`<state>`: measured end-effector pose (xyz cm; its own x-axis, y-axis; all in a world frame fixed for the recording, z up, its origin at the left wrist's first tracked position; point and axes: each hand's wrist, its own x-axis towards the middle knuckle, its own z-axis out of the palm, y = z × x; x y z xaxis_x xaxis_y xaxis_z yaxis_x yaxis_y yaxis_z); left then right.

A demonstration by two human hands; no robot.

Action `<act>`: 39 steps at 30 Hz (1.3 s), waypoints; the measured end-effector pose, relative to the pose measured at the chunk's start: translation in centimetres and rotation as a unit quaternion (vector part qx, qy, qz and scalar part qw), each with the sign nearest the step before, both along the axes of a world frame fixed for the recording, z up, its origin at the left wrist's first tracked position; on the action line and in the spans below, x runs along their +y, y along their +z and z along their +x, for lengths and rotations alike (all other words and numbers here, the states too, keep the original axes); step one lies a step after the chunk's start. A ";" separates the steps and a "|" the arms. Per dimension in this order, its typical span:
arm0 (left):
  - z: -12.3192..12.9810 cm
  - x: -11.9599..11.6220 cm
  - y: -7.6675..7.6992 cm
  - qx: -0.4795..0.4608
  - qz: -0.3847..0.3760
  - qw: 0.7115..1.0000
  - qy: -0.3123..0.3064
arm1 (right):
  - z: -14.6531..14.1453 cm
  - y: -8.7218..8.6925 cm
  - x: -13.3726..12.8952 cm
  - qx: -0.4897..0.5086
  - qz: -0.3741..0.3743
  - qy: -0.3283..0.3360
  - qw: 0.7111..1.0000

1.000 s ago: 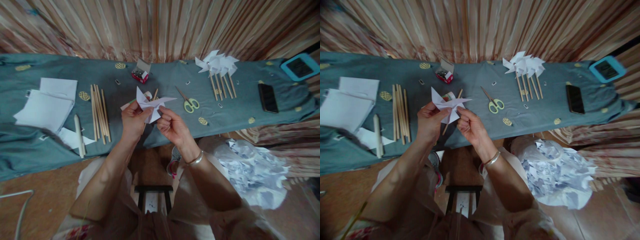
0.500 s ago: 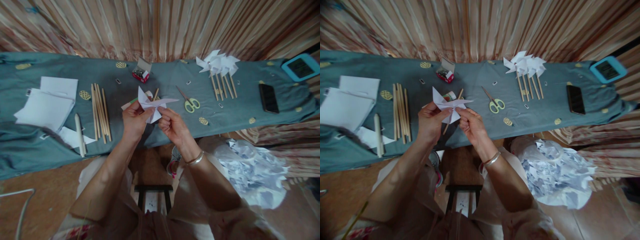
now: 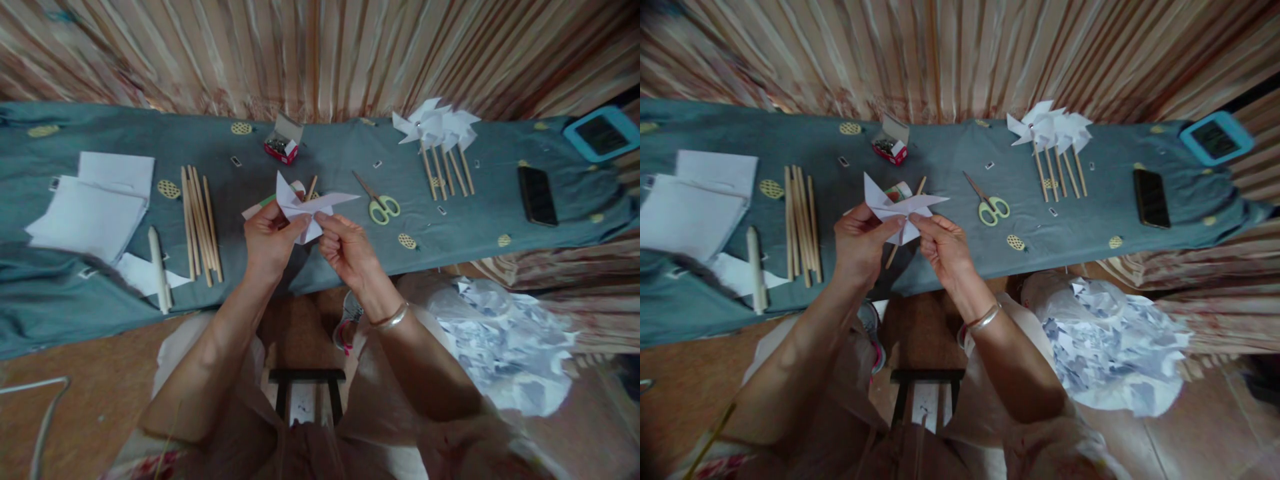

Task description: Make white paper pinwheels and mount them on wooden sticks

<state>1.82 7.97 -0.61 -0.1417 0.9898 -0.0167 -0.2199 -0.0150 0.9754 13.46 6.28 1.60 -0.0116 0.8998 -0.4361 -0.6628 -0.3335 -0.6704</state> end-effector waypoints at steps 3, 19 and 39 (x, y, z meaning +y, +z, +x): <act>0.0 0.0 0.1 0.006 0.004 1.000 0.003 | 0.0 -0.1 0.0 -0.004 0.007 -0.003 1.000; 0.0 -0.4 0.2 0.024 0.022 0.999 0.000 | -0.2 0.0 0.0 -0.046 0.003 0.001 0.999; -0.2 -0.1 0.2 0.027 0.013 1.000 0.007 | -0.3 -0.2 0.0 -0.052 0.012 0.001 0.999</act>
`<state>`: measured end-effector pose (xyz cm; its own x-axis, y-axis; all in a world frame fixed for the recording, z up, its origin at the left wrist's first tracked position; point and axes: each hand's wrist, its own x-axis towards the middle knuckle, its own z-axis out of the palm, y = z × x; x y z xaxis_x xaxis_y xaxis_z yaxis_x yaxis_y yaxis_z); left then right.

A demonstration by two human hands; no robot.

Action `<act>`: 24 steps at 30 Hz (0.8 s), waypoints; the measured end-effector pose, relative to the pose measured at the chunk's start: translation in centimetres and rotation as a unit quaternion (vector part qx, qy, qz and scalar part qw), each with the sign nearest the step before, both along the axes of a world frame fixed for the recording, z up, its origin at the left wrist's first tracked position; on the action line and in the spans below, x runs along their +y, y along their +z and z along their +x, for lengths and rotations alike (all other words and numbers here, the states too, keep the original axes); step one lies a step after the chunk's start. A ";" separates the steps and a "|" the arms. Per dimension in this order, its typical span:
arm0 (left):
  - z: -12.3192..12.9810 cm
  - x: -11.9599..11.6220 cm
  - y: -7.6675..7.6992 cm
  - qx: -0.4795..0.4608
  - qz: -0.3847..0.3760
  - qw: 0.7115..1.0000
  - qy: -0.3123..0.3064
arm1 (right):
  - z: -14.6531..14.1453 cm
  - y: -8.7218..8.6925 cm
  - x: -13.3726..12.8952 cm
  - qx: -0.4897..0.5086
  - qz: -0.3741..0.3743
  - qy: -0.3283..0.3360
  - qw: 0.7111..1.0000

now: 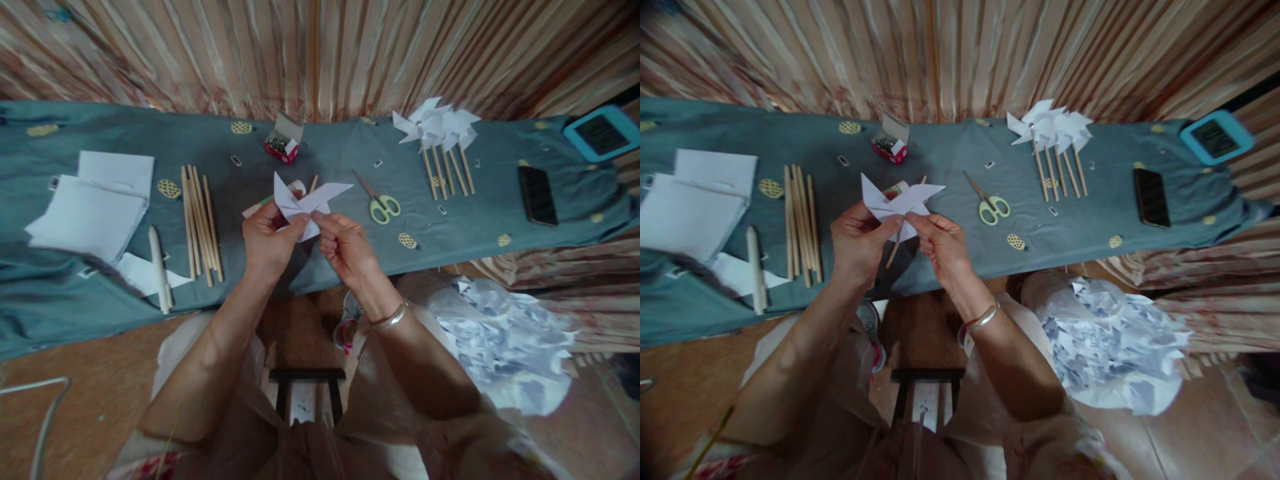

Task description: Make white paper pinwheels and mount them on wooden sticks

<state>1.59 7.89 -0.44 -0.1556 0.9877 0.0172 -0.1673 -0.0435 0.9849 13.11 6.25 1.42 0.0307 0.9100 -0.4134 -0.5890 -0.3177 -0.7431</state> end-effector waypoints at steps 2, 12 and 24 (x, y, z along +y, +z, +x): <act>0.0 0.1 0.0 -0.011 -0.005 1.000 -0.001 | 0.0 0.0 0.0 -0.001 0.006 0.005 1.000; -0.4 0.5 -0.4 -0.061 -0.033 0.998 -0.003 | 0.4 0.3 -0.6 -0.020 0.010 0.022 0.999; -1.0 0.3 0.2 -0.165 -0.088 0.981 -0.049 | 3.7 -0.4 0.0 -0.309 0.175 -0.087 0.931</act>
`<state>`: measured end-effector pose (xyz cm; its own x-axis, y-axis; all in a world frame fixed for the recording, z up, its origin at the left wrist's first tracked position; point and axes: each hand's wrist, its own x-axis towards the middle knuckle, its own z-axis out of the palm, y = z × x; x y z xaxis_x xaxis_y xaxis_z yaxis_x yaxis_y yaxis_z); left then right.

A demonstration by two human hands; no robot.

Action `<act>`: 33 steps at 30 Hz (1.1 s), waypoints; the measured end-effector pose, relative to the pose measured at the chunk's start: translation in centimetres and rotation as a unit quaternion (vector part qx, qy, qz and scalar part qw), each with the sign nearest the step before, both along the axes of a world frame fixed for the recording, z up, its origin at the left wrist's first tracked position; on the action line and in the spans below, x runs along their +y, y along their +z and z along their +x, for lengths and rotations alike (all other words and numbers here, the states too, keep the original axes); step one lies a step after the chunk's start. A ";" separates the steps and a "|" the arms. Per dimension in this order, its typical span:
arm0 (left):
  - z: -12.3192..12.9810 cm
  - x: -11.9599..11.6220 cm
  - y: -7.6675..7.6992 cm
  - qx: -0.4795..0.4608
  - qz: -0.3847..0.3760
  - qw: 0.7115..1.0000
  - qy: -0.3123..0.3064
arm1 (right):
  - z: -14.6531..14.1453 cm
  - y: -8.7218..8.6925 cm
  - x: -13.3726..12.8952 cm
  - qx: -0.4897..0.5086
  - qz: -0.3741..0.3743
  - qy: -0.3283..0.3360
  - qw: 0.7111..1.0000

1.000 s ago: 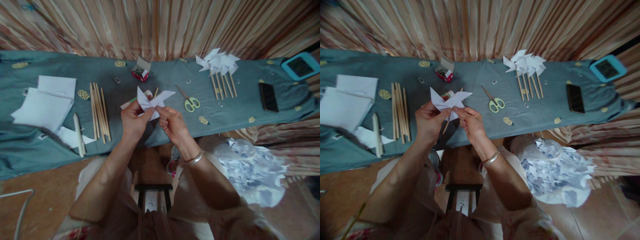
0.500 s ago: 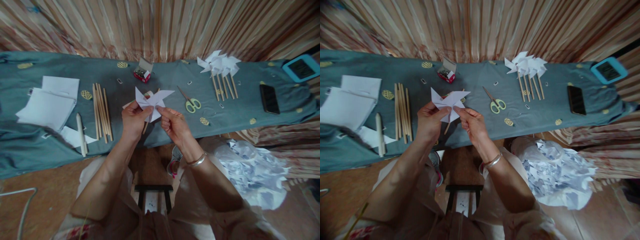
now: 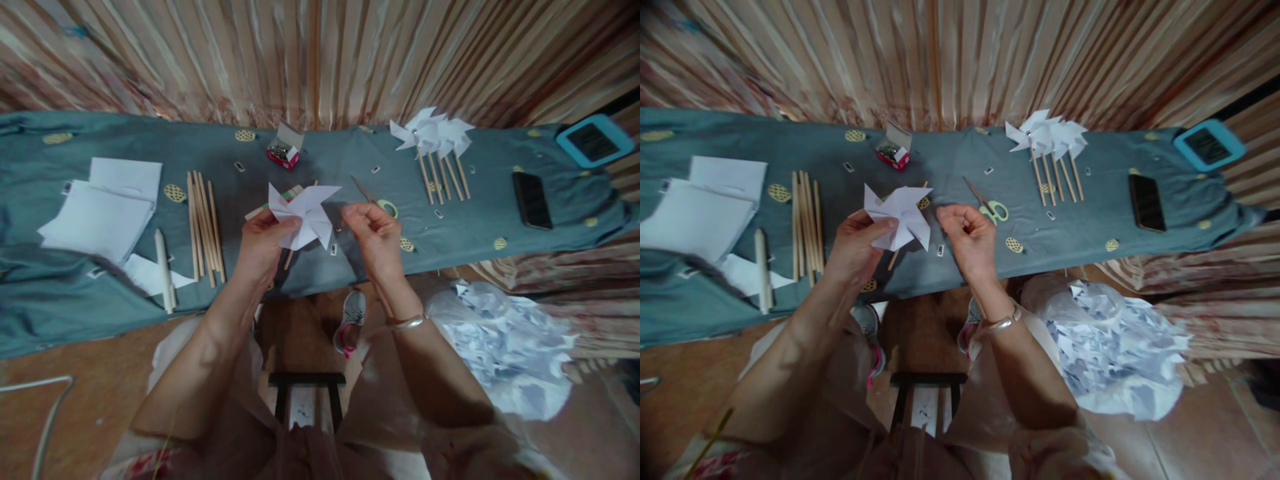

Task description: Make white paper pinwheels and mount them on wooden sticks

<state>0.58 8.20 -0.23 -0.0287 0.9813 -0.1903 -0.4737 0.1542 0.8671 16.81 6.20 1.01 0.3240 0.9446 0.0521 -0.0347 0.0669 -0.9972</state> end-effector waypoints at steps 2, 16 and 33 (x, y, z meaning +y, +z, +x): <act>0.1 -0.1 0.1 -0.004 0.000 1.000 -0.015 | -0.1 -0.1 0.0 0.001 -0.014 0.043 0.999; 0.8 -0.7 -0.6 0.091 0.036 0.995 -0.027 | -1.7 -0.7 0.1 0.130 -0.123 0.137 0.974; 0.2 -0.6 -0.4 0.161 0.012 0.984 -0.074 | -1.3 -0.8 0.0 0.109 -0.127 0.155 0.974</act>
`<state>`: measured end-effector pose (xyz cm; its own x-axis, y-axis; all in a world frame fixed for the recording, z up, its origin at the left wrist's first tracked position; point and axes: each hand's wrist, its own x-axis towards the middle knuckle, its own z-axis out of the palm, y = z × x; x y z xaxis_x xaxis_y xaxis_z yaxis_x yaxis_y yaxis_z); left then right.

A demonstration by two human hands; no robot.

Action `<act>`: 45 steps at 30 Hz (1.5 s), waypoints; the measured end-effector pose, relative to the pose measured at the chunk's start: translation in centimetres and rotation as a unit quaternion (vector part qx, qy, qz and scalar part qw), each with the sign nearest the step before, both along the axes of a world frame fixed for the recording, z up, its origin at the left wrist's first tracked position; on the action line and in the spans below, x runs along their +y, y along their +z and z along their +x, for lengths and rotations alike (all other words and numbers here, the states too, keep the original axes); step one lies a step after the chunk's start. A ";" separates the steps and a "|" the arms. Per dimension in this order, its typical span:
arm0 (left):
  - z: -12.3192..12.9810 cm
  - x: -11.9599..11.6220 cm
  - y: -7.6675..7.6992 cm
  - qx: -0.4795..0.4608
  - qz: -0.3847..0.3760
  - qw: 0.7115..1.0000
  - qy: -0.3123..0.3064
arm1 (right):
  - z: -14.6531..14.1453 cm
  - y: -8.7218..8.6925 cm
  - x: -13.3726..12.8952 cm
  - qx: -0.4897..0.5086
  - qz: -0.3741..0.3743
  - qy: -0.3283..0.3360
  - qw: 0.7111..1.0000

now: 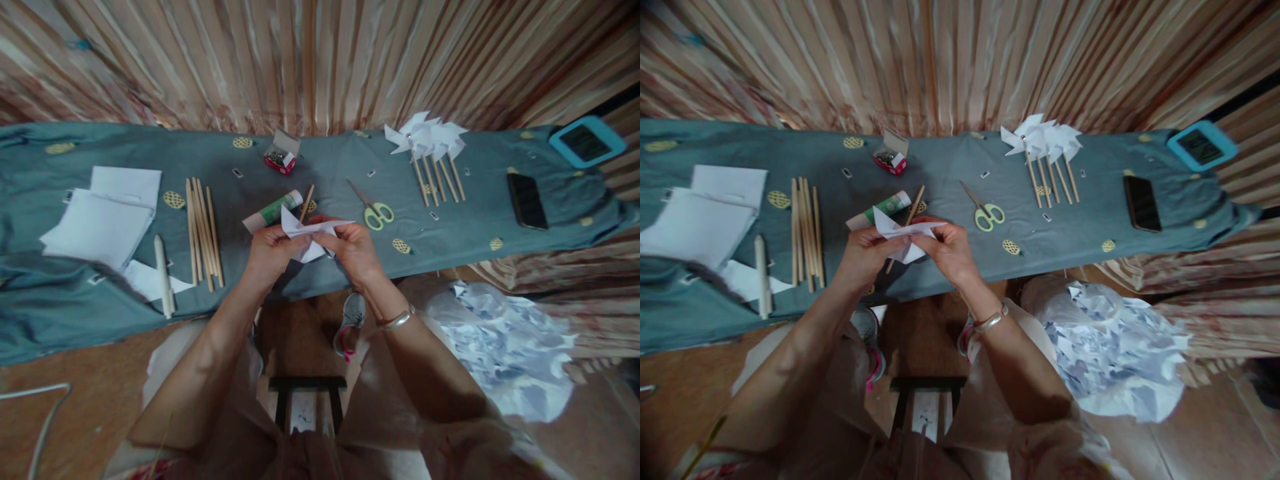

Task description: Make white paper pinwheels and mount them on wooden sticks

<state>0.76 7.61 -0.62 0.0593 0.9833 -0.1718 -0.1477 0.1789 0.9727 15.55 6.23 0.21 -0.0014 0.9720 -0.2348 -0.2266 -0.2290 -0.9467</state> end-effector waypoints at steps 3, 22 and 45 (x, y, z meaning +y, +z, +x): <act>0.1 -0.1 0.2 0.001 -0.003 1.000 -0.009 | 0.1 0.0 0.0 -0.011 0.012 -0.004 1.000; -1.6 1.5 0.2 0.003 0.019 0.990 0.139 | 5.8 -1.0 0.9 -0.463 0.175 0.035 0.868; -1.2 1.6 -0.7 0.010 0.019 0.992 0.124 | 4.5 -1.6 -0.5 -0.519 0.258 0.121 0.806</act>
